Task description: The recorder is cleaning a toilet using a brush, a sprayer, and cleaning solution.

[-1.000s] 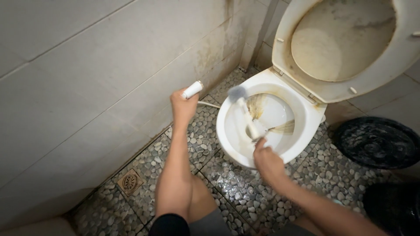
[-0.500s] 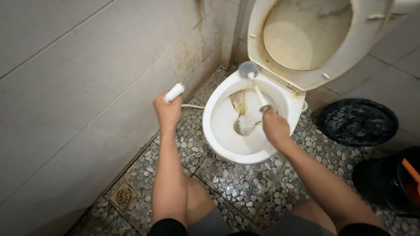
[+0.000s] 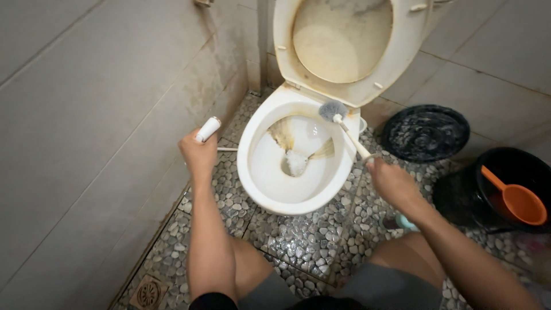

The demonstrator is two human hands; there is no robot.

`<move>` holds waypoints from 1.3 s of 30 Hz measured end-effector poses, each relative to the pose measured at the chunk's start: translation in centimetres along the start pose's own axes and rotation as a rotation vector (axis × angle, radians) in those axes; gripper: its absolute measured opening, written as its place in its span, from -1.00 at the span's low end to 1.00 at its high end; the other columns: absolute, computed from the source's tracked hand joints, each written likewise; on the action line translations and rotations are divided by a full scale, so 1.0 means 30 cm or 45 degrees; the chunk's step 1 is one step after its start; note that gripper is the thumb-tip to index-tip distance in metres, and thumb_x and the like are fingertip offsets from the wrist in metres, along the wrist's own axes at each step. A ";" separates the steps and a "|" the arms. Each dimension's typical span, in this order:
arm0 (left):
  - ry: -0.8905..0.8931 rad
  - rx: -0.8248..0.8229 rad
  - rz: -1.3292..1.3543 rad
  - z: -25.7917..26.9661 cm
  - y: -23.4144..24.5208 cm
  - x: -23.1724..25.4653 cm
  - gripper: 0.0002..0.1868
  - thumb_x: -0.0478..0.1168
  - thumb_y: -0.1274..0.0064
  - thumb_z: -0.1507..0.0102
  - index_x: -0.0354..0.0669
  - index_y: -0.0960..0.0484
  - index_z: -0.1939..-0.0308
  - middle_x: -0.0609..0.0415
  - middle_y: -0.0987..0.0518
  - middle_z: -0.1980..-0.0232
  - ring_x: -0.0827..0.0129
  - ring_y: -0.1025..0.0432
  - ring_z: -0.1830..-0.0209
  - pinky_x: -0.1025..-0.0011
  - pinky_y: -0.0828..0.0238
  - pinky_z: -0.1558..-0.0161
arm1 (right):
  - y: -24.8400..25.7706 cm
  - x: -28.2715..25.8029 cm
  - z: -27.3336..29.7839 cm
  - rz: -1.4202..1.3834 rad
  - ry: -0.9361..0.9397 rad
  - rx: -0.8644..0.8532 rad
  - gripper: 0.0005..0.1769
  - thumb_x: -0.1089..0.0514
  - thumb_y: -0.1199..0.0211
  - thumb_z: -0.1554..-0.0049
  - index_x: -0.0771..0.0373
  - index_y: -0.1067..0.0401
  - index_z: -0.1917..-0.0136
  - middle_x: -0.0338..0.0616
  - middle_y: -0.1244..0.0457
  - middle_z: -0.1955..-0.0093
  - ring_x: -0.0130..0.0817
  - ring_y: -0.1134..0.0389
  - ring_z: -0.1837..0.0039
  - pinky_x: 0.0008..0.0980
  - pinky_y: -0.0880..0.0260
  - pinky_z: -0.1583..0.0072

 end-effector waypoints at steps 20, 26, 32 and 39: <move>-0.162 -0.368 -0.176 0.087 -0.184 0.113 -0.88 -0.27 -0.24 -0.17 -0.28 -0.69 0.34 -0.24 -0.60 0.40 -0.11 -0.53 0.41 0.14 -0.40 0.36 | 0.300 -0.072 0.146 0.286 -0.154 -0.302 -0.62 -0.17 0.04 -0.36 0.02 -0.37 -0.29 -0.10 -0.40 0.31 -0.22 -0.43 0.33 -0.25 -0.42 0.24; -0.305 -0.313 -0.254 0.089 -0.237 0.098 -0.89 -0.26 -0.27 -0.13 -0.24 -0.72 0.36 -0.23 -0.60 0.42 -0.11 -0.53 0.41 0.11 -0.43 0.33 | 0.179 -0.128 -0.014 0.462 0.668 0.078 -0.70 0.26 -0.14 -0.03 0.04 -0.58 0.02 -0.16 -0.40 0.22 -0.19 -0.45 0.30 -0.16 -0.49 0.25; -0.340 -0.312 -0.236 0.089 -0.224 0.125 -0.87 -0.25 -0.27 -0.15 -0.25 -0.71 0.39 -0.23 -0.60 0.44 -0.11 -0.53 0.42 0.11 -0.43 0.33 | 0.065 -0.277 -0.080 0.995 0.618 -0.422 -0.81 0.15 -0.19 -0.15 0.12 -0.63 0.07 -0.11 -0.45 0.09 -0.21 -0.52 0.08 -0.24 -0.53 0.08; -0.258 -0.373 -0.230 0.106 -0.221 0.123 -0.89 -0.24 -0.24 -0.16 -0.21 -0.72 0.40 -0.20 -0.61 0.42 -0.09 -0.54 0.41 0.12 -0.45 0.33 | 0.093 -0.326 -0.113 0.946 0.516 -0.495 -0.78 0.12 -0.16 -0.18 0.13 -0.62 0.05 -0.10 -0.44 0.04 -0.16 -0.52 -0.01 -0.19 -0.54 0.00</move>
Point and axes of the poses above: each hand's wrist, its own z-axis away from the middle knuckle, its own y-axis out of the back of the hand, x = y × z, the point moved 4 cm from there along -z, towards the middle knuckle
